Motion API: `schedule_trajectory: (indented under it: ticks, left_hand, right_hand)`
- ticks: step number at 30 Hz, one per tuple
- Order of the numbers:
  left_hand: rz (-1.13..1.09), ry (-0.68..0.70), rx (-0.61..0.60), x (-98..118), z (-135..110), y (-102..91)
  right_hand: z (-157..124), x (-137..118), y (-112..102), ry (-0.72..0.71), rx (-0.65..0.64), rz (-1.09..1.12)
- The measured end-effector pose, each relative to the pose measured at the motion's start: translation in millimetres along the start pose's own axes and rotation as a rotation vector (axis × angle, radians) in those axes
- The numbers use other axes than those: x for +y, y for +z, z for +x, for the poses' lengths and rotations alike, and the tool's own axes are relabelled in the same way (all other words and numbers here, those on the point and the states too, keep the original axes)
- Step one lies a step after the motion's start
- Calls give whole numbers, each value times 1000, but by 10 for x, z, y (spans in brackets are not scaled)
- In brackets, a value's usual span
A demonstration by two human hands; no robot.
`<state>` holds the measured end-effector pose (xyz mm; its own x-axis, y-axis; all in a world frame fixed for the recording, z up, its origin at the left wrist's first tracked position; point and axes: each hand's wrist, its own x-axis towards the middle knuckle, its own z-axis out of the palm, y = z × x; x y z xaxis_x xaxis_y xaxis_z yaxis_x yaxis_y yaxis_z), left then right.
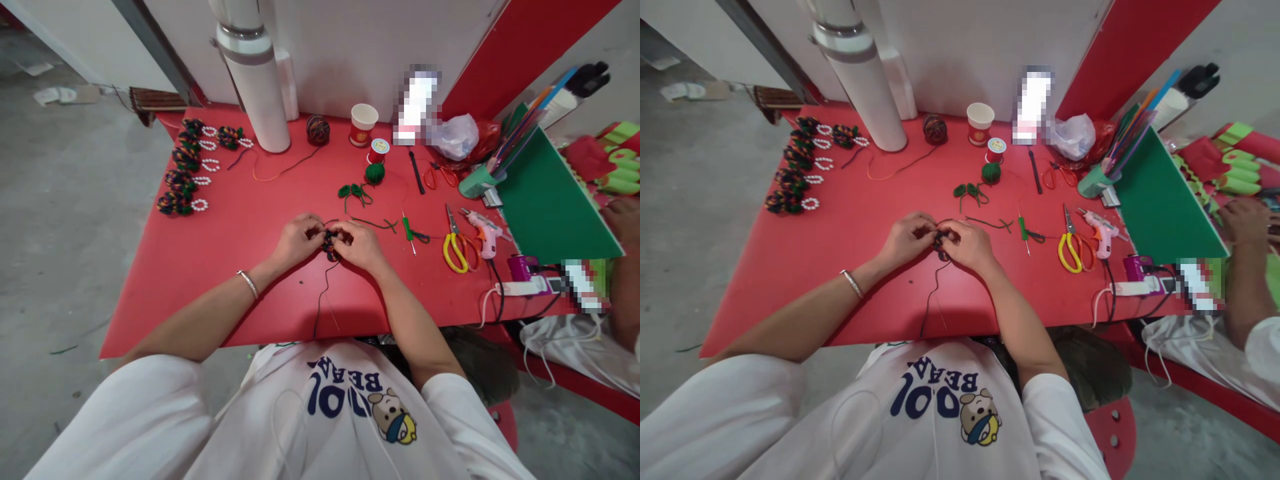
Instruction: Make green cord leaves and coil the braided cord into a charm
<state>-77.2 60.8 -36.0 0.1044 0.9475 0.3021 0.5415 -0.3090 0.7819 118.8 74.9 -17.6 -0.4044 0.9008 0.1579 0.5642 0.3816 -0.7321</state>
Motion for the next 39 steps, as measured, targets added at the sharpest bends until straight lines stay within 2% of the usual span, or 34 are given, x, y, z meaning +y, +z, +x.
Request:
schedule_trajectory:
  ticks: [5, 13, 20, 26, 31, 35, 39]
  left_hand:
    - [-1, -9, 0, 2, 0, 0]
    - [-12, -10, 1, -17, -3, 14]
    - [7, -30, -21, -8, 2, -3]
    - [-10, -14, -13, -25, -3, -2]
    - [-2, 1, -6, -32, 0, 5]
    - [-10, 45, 44, -4, -17, -25]
    - [17, 202, 14, 11, -86, -115]
  right_hand:
    - [3, 13, -74, 35, 42, -9]
    - [-15, -23, -47, 23, -34, -96]
    - [22, 32, -129, 61, 28, -62]
    - [33, 105, -130, 30, -84, -6]
    - [18, 64, -143, 15, -84, 2]
    - [18, 59, -163, 19, -73, 26]
    - [14, 109, -177, 21, -61, 60]
